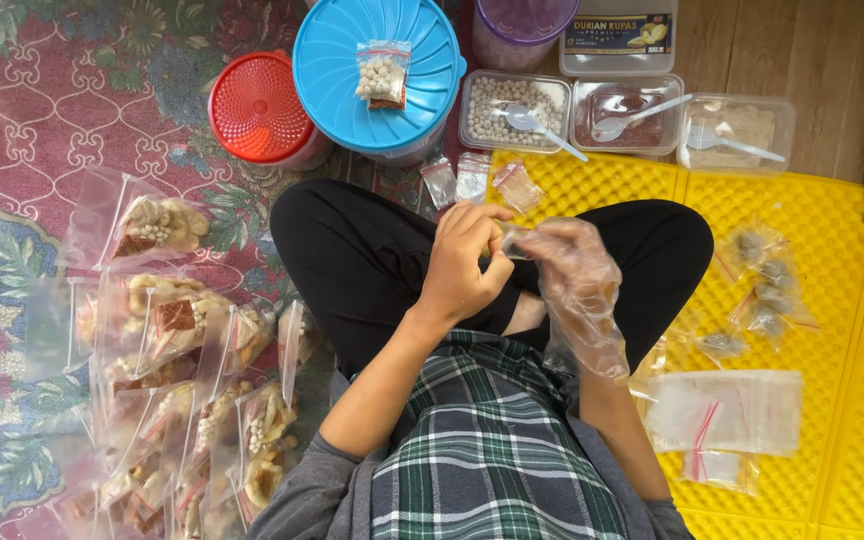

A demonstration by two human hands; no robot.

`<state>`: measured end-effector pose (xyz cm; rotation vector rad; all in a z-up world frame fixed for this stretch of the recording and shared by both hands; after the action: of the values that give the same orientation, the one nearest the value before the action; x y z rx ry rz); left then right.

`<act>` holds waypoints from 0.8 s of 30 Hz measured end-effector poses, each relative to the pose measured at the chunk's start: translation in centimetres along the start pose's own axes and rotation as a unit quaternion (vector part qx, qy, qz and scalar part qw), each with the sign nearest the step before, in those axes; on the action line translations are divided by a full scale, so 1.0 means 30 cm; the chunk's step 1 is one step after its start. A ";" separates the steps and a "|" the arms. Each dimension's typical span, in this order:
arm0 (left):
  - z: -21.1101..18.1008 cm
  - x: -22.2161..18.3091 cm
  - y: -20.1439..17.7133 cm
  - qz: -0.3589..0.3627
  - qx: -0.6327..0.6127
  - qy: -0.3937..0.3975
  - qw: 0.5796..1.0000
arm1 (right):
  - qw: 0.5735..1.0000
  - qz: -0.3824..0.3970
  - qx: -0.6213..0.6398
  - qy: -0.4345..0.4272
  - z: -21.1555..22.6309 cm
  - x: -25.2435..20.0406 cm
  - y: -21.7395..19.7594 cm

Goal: Packing small food ingredients like seeds and powders into small plastic bags using a spoon and sealing them.

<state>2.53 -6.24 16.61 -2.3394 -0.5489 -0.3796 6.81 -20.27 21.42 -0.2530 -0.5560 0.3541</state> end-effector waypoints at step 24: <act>0.099 -0.005 0.221 0.180 0.077 0.177 0.964 | 0.905 0.175 0.104 0.375 -0.464 -0.195 0.120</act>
<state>5.96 -8.67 10.68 -2.0973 0.0212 -0.5439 8.97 -21.21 6.08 -0.2597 0.2965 0.6194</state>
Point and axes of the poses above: each hand's wrist, its own x-axis towards the middle knuckle, its own y-axis out of the palm, z = x × y, the point moved 10 cm from there along x, towards the middle knuckle, and after that the axes turned 12 degrees about x, right-handed, at the moved point
